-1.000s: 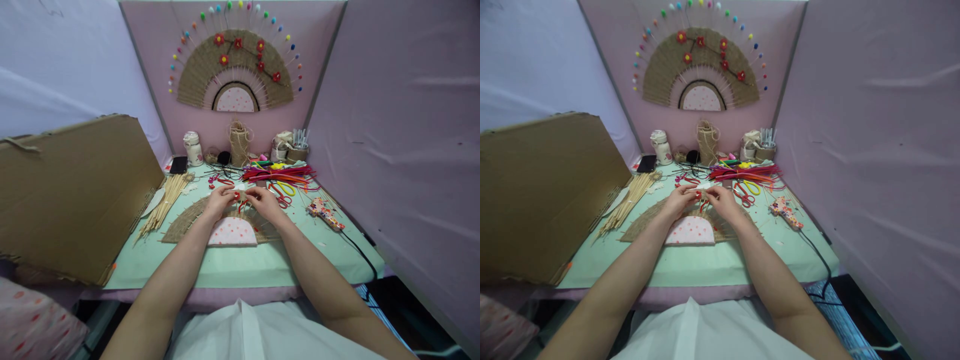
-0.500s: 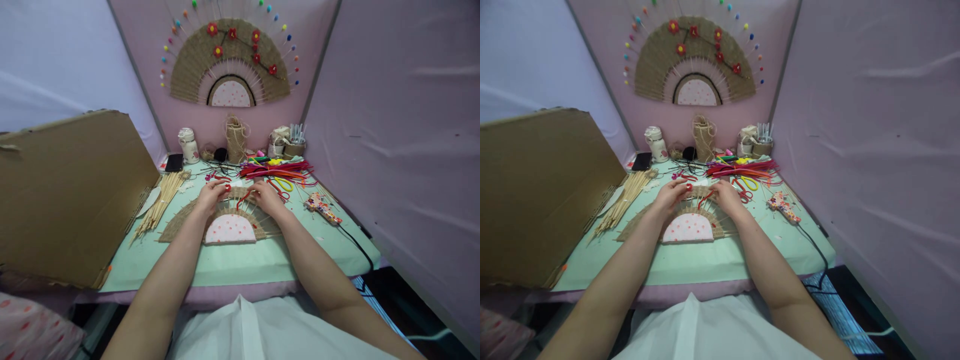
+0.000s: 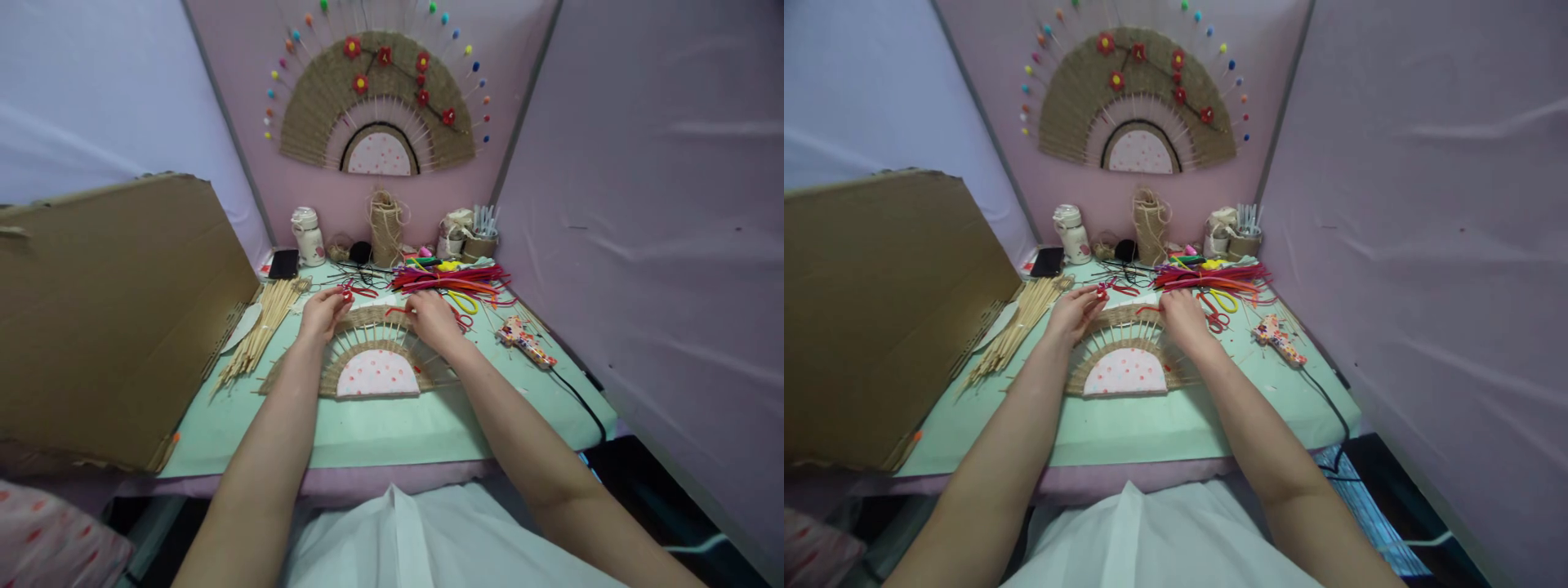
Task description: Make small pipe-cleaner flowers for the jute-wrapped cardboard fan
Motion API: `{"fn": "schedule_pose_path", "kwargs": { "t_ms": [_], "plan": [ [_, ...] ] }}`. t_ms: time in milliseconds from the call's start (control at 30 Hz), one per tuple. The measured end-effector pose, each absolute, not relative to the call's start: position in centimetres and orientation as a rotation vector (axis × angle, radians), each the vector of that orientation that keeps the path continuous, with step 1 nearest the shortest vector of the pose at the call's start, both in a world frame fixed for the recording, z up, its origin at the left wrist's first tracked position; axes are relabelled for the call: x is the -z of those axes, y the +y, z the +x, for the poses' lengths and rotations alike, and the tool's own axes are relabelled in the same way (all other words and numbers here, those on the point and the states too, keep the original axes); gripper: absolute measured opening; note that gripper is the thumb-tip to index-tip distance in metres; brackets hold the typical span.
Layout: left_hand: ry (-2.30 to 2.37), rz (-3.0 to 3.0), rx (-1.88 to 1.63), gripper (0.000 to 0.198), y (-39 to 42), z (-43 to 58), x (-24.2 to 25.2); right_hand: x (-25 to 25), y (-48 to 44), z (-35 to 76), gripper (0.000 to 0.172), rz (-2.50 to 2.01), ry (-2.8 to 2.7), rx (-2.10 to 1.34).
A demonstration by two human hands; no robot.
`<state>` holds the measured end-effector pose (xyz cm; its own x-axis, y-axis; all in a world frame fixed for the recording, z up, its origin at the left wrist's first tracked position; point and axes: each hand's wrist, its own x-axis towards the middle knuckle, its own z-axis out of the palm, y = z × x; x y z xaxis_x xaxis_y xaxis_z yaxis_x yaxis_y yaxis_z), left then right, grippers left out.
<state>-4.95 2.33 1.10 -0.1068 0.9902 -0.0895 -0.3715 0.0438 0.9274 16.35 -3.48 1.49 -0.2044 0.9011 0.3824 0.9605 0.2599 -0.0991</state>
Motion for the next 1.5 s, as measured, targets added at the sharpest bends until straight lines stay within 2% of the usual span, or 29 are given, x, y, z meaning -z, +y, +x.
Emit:
{"fn": "schedule_pose_path", "kwargs": {
  "t_ms": [267,433,600,933,1200,1500],
  "plan": [
    [1.075,0.839,-1.301,0.023,1.4,-3.2,-1.2,-7.1,3.3,15.4,0.02,-1.639,-2.074,0.122],
    [1.076,0.883,-1.222,0.023,0.8,-2.4,-1.2,-4.9,4.5,16.9,0.025,-1.548,-2.133,-0.05],
    [1.083,0.987,-1.121,0.025,0.4,-1.5,-1.1,-1.8,0.5,21.4,0.015,-1.639,-2.071,-0.279],
    [1.249,1.329,-0.991,0.027,1.8,0.2,-2.2,0.0,-0.4,20.7,0.016,-1.747,-2.105,-0.201],
    [1.382,1.736,-1.094,0.032,4.3,1.2,0.9,1.3,-0.2,19.6,0.012,-1.756,-2.113,-0.248],
    [1.342,1.827,-1.068,0.032,4.1,0.9,2.3,1.7,0.2,18.4,0.021,-1.677,-2.009,-0.256]
  ]
}}
